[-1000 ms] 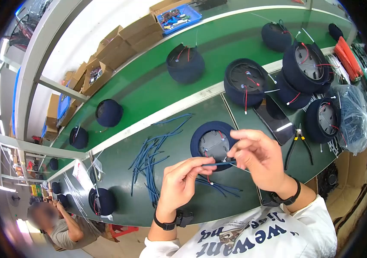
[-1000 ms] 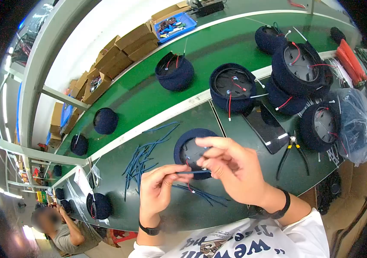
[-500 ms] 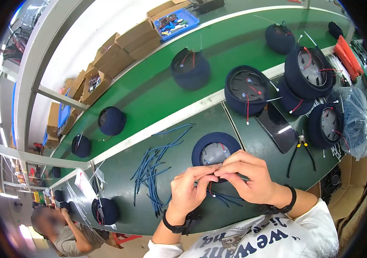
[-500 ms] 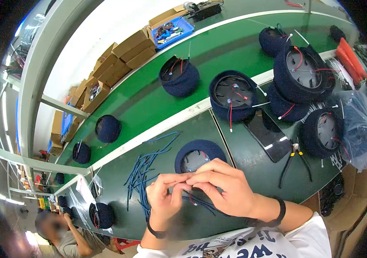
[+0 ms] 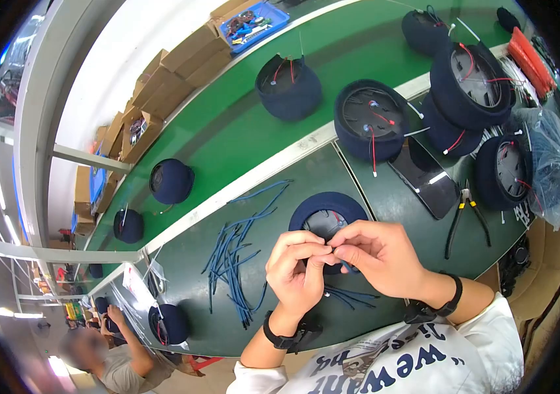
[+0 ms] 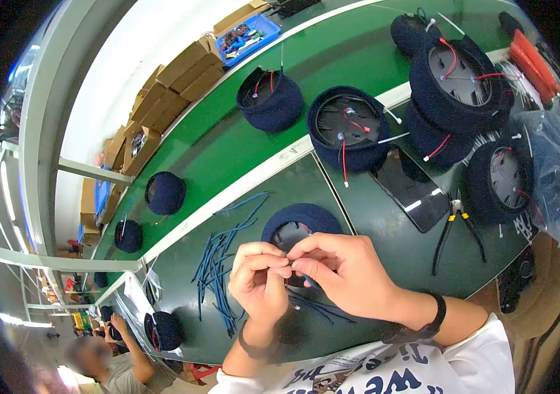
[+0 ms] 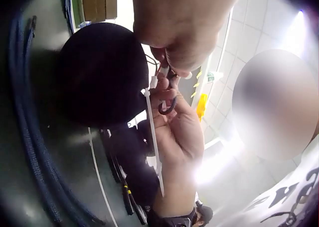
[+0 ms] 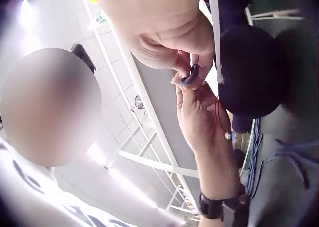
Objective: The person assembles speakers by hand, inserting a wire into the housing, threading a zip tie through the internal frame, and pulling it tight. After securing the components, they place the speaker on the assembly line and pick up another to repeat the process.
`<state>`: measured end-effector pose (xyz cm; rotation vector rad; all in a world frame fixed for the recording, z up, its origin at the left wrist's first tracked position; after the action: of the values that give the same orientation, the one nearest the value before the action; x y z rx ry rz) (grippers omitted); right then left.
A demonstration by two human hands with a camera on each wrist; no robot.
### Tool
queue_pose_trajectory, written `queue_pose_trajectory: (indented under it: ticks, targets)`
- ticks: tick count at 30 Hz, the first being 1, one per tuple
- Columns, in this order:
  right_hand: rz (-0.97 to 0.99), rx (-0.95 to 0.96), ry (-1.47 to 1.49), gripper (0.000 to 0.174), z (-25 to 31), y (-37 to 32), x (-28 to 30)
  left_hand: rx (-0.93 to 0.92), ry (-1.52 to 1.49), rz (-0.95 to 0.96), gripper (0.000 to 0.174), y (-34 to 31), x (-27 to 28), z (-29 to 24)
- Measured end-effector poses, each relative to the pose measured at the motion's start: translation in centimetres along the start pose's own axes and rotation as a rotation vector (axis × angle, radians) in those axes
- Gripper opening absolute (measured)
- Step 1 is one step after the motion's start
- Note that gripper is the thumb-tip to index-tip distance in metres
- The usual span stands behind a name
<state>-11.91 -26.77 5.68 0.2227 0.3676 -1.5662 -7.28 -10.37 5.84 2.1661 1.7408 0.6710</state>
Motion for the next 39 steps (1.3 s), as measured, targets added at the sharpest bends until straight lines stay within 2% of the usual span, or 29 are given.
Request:
queue_pose_trajectory:
  ticks: [3, 8, 10, 13, 14, 15, 17, 18, 21, 26, 29, 33, 36, 39]
  targets:
    - [0.102, -0.033, 0.304, 0.014, -0.7, 0.3, 0.1, 0.182, -0.155, -0.046, 0.01, -0.2, -0.3, -0.4]
    - [0.13, -0.1, 0.308, 0.016, 0.7, 0.3, 0.6, 0.031, -0.057, 0.014, 0.014, 0.6, 1.1, -0.6]
    - [0.124, -0.112, 0.312, 0.016, 0.9, 0.2, 0.7, -0.086, -0.007, 0.042, 0.021, 1.1, 2.3, -0.1]
    - [0.099, -0.124, 0.287, 0.016, 1.1, 0.3, 1.0, -0.181, 0.346, 0.398, 0.049, 4.3, 5.8, -0.1]
    - [0.08, -0.14, 0.258, 0.017, 1.5, 0.2, 1.1, -0.064, 0.355, 0.582, 0.085, 4.6, 7.2, 0.9]
    - [0.058, -0.154, 0.226, 0.018, 1.8, 0.0, 1.4, -0.011, 0.309, 0.63, 0.095, 4.5, 7.2, 2.2]
    - [0.051, -0.065, -0.177, 0.018, 2.5, 0.0, 1.9, 0.103, 0.215, 0.719, 0.114, 3.9, 7.3, 5.0]
    - [0.05, -0.02, -0.377, 0.019, 2.8, 0.1, 2.0, 0.087, 0.116, 0.748, 0.128, 3.0, 6.5, 6.8]
    - [0.081, 0.263, -0.735, 0.017, 3.8, -0.3, 1.6, 0.011, 0.147, 0.674, 0.123, 2.0, 4.5, 6.4]
    - [0.058, 0.231, -0.802, 0.011, 3.9, -1.4, 1.5, -0.025, 0.032, 0.58, 0.108, 1.5, 1.5, 7.0]
    - [0.001, 0.222, -0.885, 0.011, 3.9, -2.2, 1.6, -0.244, 0.133, 0.477, 0.108, 0.8, 0.4, 6.4]
    - [-0.093, 0.235, -0.937, 0.01, 3.9, -3.7, 0.6, -0.447, 0.344, 0.263, 0.097, -0.5, 0.2, 5.8]
    - [-0.164, 0.316, -0.961, 0.013, 2.9, -3.6, 0.0, -0.469, 0.394, 0.202, 0.093, -1.3, 0.7, 5.6]
    - [-0.103, 0.405, -0.986, 0.019, 2.3, -4.0, -0.5, -0.493, 0.439, 0.158, 0.091, -2.0, 1.3, 5.8]
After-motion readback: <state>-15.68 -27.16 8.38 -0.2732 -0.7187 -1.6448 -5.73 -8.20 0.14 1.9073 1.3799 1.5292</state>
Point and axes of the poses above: each hand's wrist, its own y-axis towards the middle knuckle, its own x-axis out of the back of the hand, z = x × y, the point moved 2 cm from there along y, towards the middle knuckle, and after that the axes turned 2 degrees about -z, right-handed, at the moved point
